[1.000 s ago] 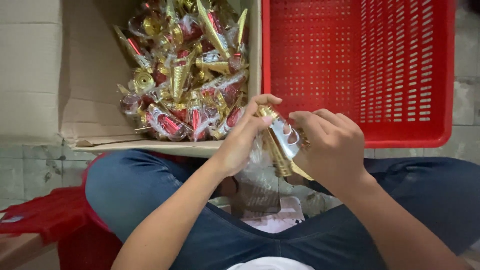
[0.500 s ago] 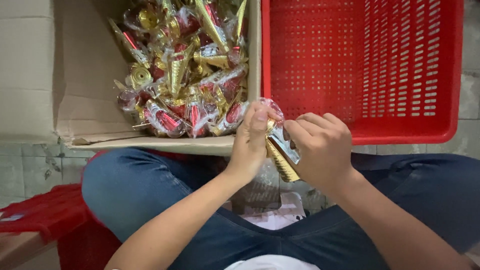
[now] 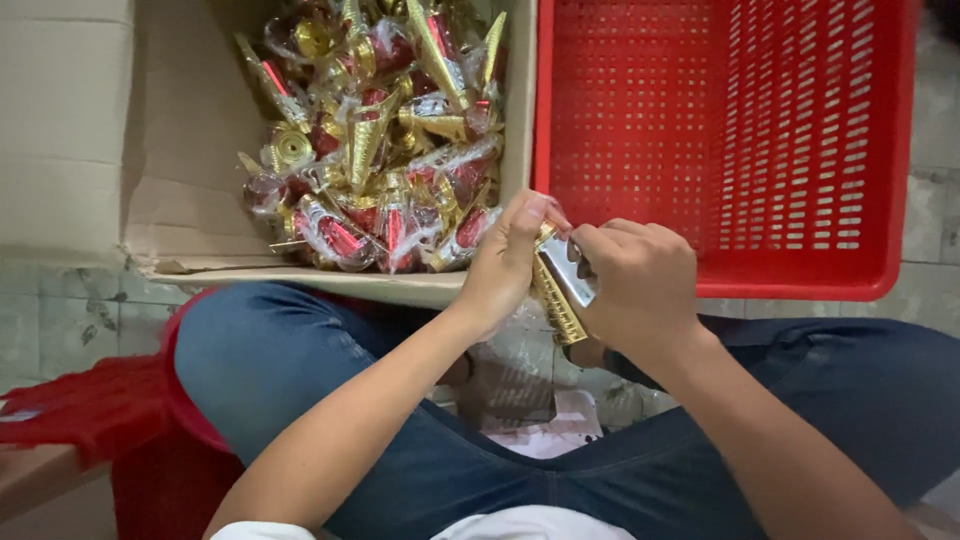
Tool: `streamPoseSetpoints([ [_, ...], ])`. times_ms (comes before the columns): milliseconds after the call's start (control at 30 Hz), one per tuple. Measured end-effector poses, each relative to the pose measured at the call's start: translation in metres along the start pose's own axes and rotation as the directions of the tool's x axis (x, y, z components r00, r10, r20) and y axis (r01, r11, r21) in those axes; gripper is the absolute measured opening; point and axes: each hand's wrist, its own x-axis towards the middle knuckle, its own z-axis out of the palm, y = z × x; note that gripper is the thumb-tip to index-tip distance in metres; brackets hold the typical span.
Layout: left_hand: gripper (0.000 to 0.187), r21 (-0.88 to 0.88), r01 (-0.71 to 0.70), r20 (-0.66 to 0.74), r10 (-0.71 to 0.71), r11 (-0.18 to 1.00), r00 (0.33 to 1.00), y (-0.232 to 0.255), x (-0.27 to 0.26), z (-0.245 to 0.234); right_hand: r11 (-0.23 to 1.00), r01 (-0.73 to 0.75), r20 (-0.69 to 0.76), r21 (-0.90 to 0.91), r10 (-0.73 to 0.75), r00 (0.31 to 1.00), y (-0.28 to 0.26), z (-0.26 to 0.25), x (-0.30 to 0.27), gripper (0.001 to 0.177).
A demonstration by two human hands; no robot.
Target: Unpacking and unwrapping cone-shaped decorative items from a box and placing them into a basket.
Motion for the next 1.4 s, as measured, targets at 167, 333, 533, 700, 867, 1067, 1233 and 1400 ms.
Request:
streamPoseSetpoints([
  [167, 0.060, -0.164, 0.253, 0.042, -0.250, 0.953, 0.967, 0.000, -0.005, 0.002, 0.958, -0.214, 0.144, 0.193, 0.188, 0.971, -0.007, -0.036, 0.010, 0.013],
  [333, 0.058, -0.396, 0.521, 0.021, -0.560, 0.756, 0.828, 0.016, 0.008, -0.013, 0.773, -0.418, 0.261, 0.477, 0.330, 0.907, 0.022, -0.079, 0.008, 0.021],
  [533, 0.049, -0.569, 0.437, 0.092, -0.474, 0.697, 0.876, 0.025, 0.004, -0.016, 0.374, -0.376, 0.091, 0.848, 0.595, 0.798, 0.038, -0.091, 0.000, 0.048],
  [700, 0.049, -0.586, 0.424, 0.005, -0.520, 0.691, 0.854, 0.024, 0.002, -0.017, 0.535, -0.129, -0.155, 0.835, 0.453, 0.878, 0.036, -0.082, -0.007, 0.053],
  [867, 0.054, -0.464, 0.431, -0.033, -0.502, 0.774, 0.864, 0.037, -0.002, -0.010, 0.834, -0.045, -0.248, 0.550, 0.214, 0.945, -0.006, -0.081, 0.002, 0.019],
  [1067, 0.056, -0.407, 0.354, 0.046, -0.368, 0.842, 0.929, 0.032, -0.008, -0.004, 0.897, 0.013, -0.234, 0.443, 0.102, 0.967, -0.032, -0.076, 0.000, 0.020],
  [1233, 0.063, -0.373, 0.442, -0.026, -0.485, 0.816, 0.874, 0.038, -0.006, -0.004, 0.928, 0.041, -0.027, 0.372, -0.033, 0.999, -0.039, -0.065, -0.005, 0.041],
  [1400, 0.054, -0.542, 0.386, -0.042, -0.482, 0.747, 0.875, 0.040, -0.005, -0.010, 0.943, 0.163, 0.065, 0.290, -0.189, 0.980, -0.044, -0.077, -0.005, 0.083],
])
